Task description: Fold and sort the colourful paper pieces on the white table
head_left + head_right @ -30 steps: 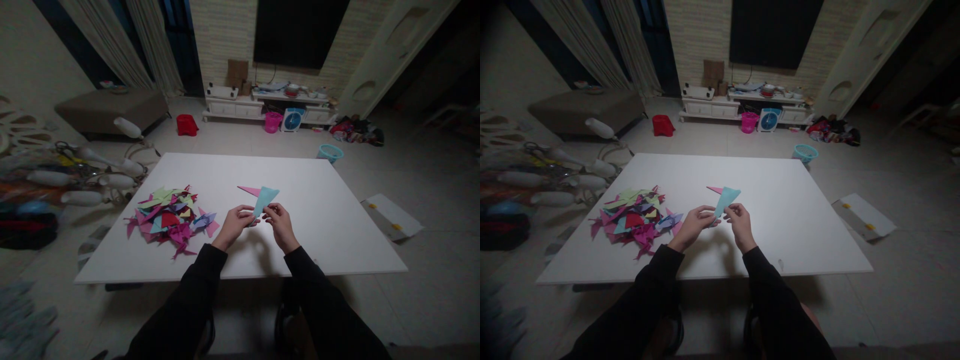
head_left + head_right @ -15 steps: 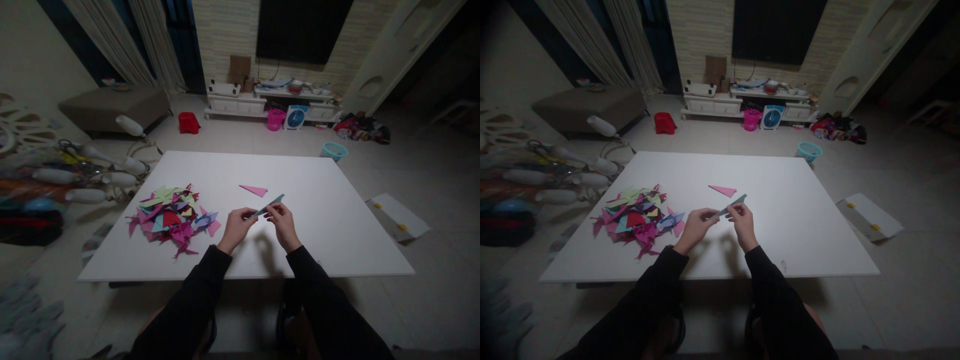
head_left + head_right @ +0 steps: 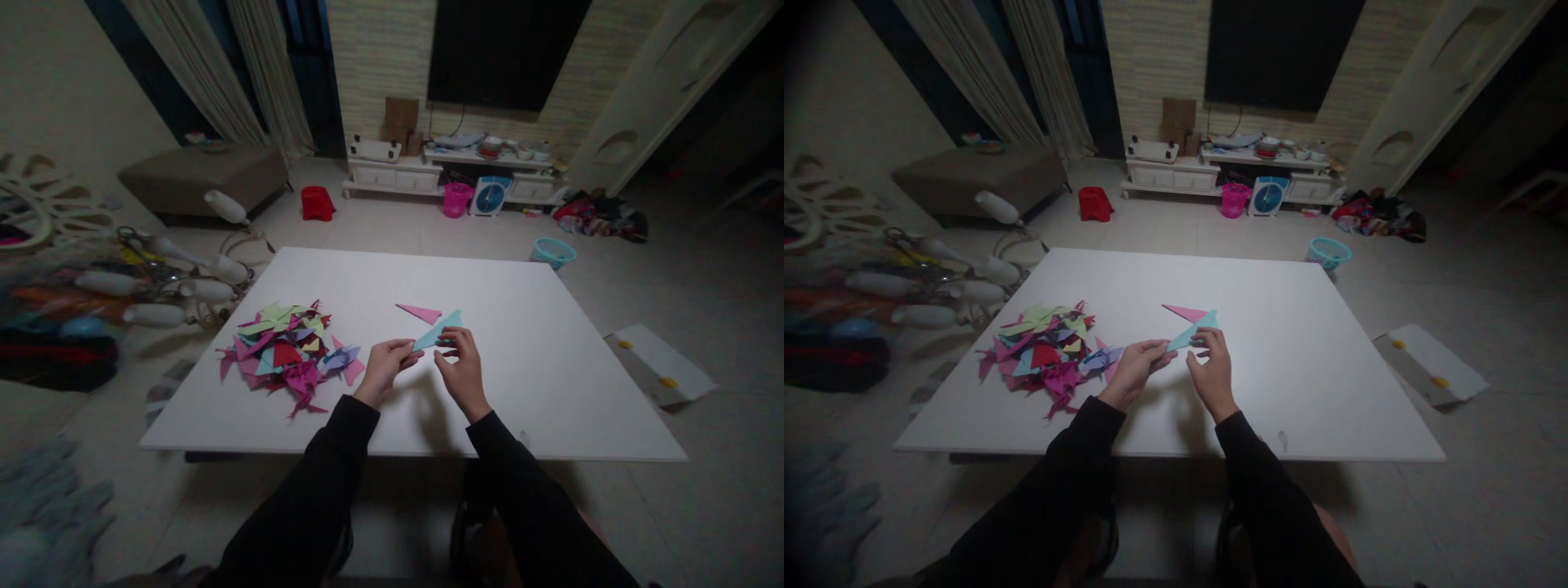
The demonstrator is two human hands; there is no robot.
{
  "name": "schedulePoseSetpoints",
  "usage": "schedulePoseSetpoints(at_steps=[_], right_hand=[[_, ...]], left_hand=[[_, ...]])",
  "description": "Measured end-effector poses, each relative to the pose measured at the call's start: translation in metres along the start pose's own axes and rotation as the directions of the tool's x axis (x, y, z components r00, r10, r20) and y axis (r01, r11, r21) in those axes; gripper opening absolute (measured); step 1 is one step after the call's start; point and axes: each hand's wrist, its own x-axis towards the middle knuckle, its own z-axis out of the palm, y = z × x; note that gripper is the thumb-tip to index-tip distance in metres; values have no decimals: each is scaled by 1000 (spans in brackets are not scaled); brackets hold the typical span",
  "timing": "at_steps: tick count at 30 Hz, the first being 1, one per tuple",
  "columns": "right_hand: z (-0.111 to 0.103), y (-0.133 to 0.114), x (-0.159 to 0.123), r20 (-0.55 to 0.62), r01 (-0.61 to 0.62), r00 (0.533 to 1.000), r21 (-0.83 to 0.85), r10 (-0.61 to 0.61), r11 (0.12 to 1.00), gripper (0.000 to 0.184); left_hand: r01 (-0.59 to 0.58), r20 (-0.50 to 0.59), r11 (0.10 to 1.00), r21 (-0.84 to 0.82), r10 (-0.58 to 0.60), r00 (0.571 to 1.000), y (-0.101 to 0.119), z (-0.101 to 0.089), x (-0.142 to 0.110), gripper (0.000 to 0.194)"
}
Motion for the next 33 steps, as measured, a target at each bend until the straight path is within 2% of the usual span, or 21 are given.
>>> schedulePoseSetpoints(at_steps=[4, 8, 15, 19, 22, 26, 29, 33], right_hand=[[1, -2, -4, 9, 60, 998, -7, -60, 998, 21], [-3, 2, -2, -42, 67, 997, -35, -69, 997, 19], [-10, 6, 6, -43, 118, 991, -116, -124, 986, 17], [-15, 6, 9, -73, 149, 984, -175, -164, 973, 14], [-18, 7, 8, -62, 202, 973, -234, -222, 951, 13], [-16, 11, 3, -22, 253, 964, -237, -266, 938, 12], [-12, 14, 0, -9, 254, 965, -236, -263, 938, 12], [-12, 18, 2, -59, 227, 966, -264, -250, 938, 15]], left_hand=[[23, 57, 999, -26, -21, 998, -5, 0, -6, 8], [72, 126, 997, 0, -71, 989, -10, -4, -5, 11], [41, 116, 995, 93, -51, 992, -6, -8, 1, 19], [44, 109, 998, 51, -50, 993, 0, -8, 0, 17], [9, 78, 1000, -2, -9, 997, 6, -7, -3, 15], [-64, -36, 994, -88, 61, 998, 16, -7, -10, 18], [-113, -97, 984, -139, 100, 990, 22, -9, -14, 18], [-156, -121, 983, -98, 144, 982, 23, -15, -15, 18]])
